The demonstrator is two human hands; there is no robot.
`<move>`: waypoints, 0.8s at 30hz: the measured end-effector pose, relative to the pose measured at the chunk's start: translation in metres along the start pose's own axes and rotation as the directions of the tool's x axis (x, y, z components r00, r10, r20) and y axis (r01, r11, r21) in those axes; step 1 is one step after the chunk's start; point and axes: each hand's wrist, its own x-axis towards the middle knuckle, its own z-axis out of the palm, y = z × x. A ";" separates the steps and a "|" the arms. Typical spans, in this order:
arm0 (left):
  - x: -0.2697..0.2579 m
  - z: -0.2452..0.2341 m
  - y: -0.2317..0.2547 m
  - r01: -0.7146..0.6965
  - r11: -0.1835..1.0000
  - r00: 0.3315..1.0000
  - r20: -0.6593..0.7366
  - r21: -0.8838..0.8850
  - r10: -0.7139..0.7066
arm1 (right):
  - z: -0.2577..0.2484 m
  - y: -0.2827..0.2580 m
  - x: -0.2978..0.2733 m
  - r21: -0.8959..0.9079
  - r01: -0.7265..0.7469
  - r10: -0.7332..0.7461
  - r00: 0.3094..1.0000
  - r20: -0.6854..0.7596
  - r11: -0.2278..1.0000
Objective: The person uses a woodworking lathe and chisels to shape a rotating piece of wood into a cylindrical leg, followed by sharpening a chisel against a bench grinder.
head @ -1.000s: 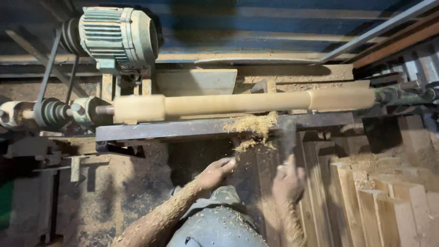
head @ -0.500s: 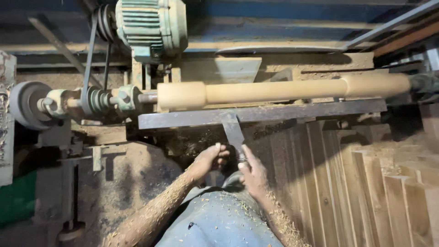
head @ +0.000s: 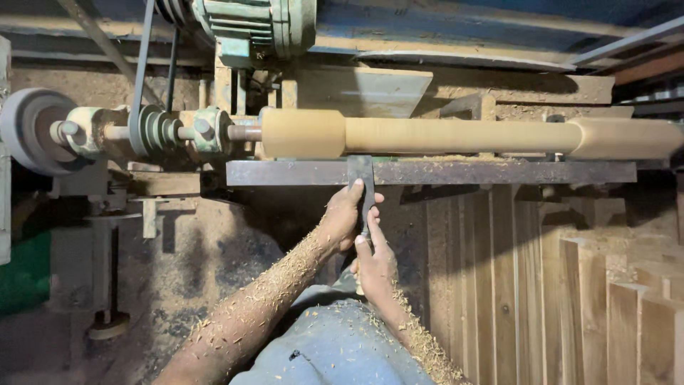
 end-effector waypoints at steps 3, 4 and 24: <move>-0.004 0.003 0.002 0.018 1.000 1.000 -0.022 -0.024 -0.018 | 0.001 -0.009 -0.001 -0.016 0.040 -0.041 0.999 -0.017 0.999; -0.004 0.005 0.004 0.036 0.998 0.999 -0.030 -0.055 -0.037 | 0.001 -0.011 -0.003 -0.032 -0.026 0.026 1.000 -0.007 0.999; -0.001 0.000 0.004 0.084 0.995 0.995 -0.056 -0.063 -0.087 | 0.001 -0.015 -0.006 0.026 0.014 -0.015 0.999 0.041 1.000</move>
